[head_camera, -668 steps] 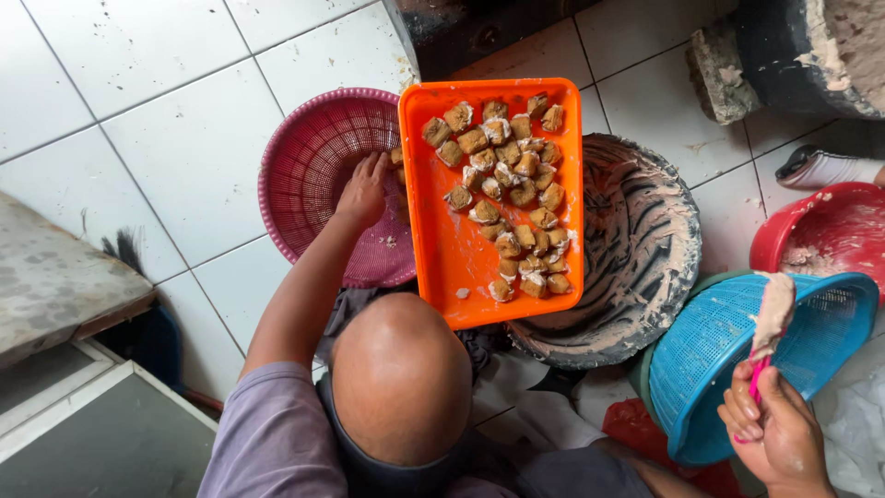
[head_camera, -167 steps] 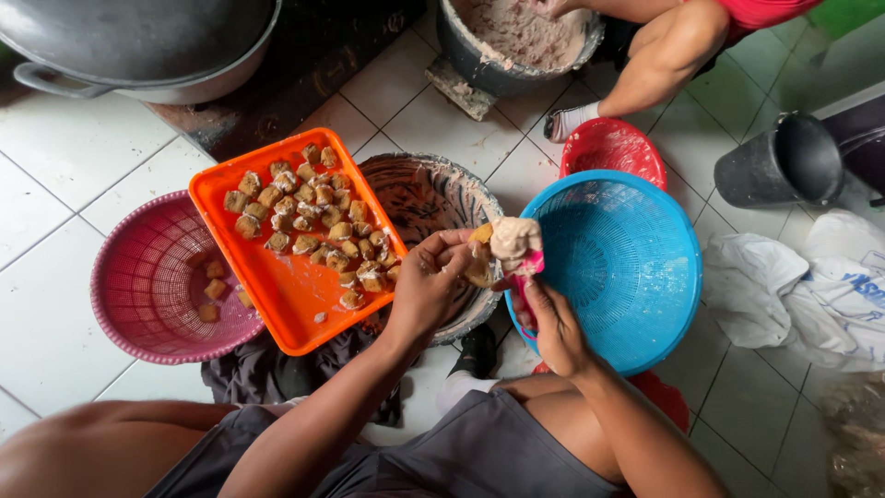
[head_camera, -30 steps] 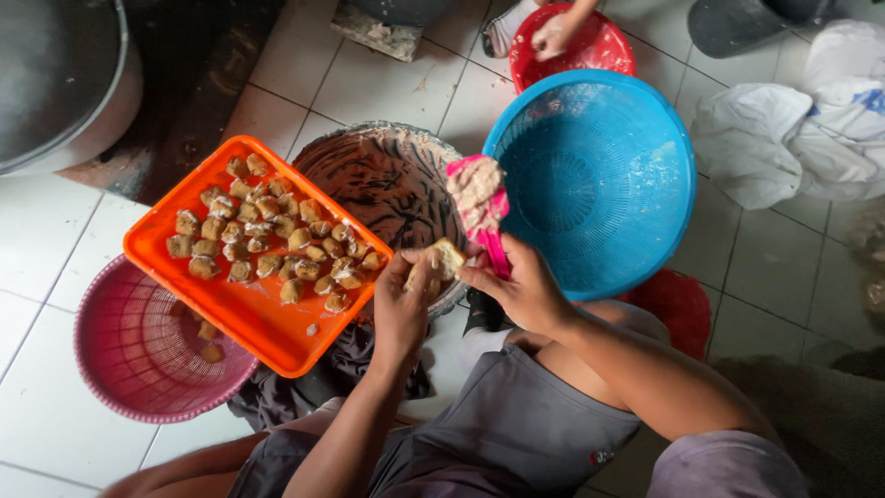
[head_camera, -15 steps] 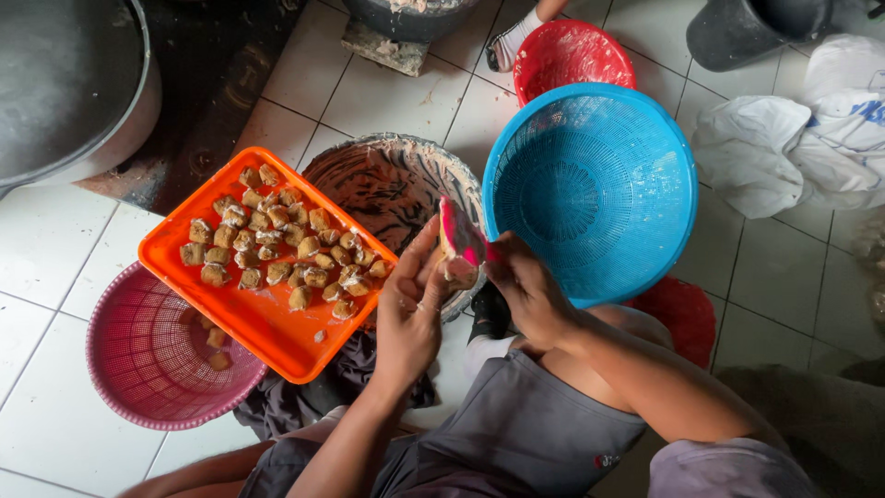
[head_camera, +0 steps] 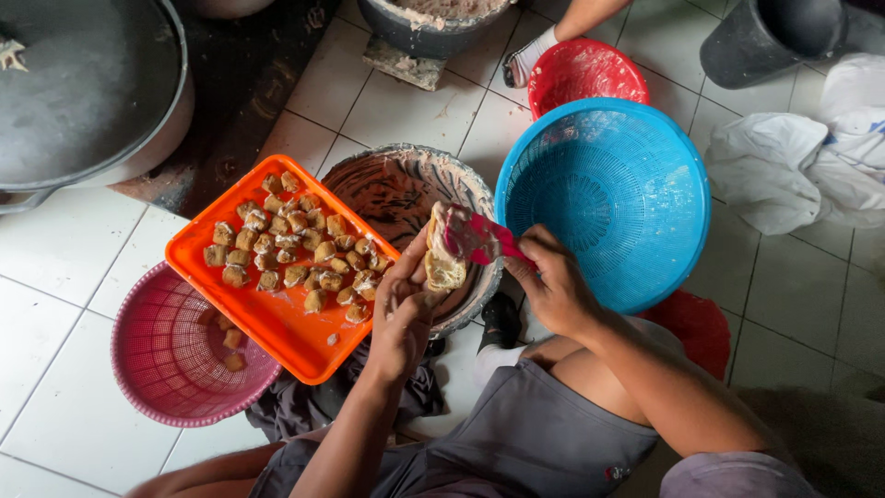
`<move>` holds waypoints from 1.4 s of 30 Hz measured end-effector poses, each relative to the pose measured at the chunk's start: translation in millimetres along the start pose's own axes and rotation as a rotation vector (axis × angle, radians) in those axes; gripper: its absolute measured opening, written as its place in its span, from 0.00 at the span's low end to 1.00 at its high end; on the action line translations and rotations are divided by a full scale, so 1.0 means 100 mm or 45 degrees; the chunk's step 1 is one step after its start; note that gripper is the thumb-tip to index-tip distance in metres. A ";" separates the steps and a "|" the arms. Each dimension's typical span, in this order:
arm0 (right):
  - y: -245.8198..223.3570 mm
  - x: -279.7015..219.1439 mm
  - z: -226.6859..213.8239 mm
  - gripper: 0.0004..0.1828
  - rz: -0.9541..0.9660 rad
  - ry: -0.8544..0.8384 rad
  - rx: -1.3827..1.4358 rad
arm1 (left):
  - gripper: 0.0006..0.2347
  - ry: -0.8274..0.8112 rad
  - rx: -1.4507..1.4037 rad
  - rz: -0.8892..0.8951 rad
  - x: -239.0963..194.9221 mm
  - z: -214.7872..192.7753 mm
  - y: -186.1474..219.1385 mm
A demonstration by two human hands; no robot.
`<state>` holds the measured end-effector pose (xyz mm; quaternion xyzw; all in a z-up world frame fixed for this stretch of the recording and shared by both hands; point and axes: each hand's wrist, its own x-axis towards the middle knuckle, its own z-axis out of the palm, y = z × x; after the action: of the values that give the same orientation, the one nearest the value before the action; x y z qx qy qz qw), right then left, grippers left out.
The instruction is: The person scoops a thick paste from a bowl using a pink spatula and spreads it onto small brown food items held in the left hand. The coated items are placed into an orange tray. The person repeats this process continuously.
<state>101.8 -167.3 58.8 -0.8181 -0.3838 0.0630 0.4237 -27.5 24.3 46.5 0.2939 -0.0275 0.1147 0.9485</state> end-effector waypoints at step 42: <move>0.02 -0.22 -0.13 0.21 0.523 -0.188 0.728 | 0.24 1.076 1.771 -0.049 -0.38 -1.40 0.10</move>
<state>93.6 -191.0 60.2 -0.7196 -0.2078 0.3107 0.5851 -68.8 103.1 -68.2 0.7480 0.4155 0.1907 0.4812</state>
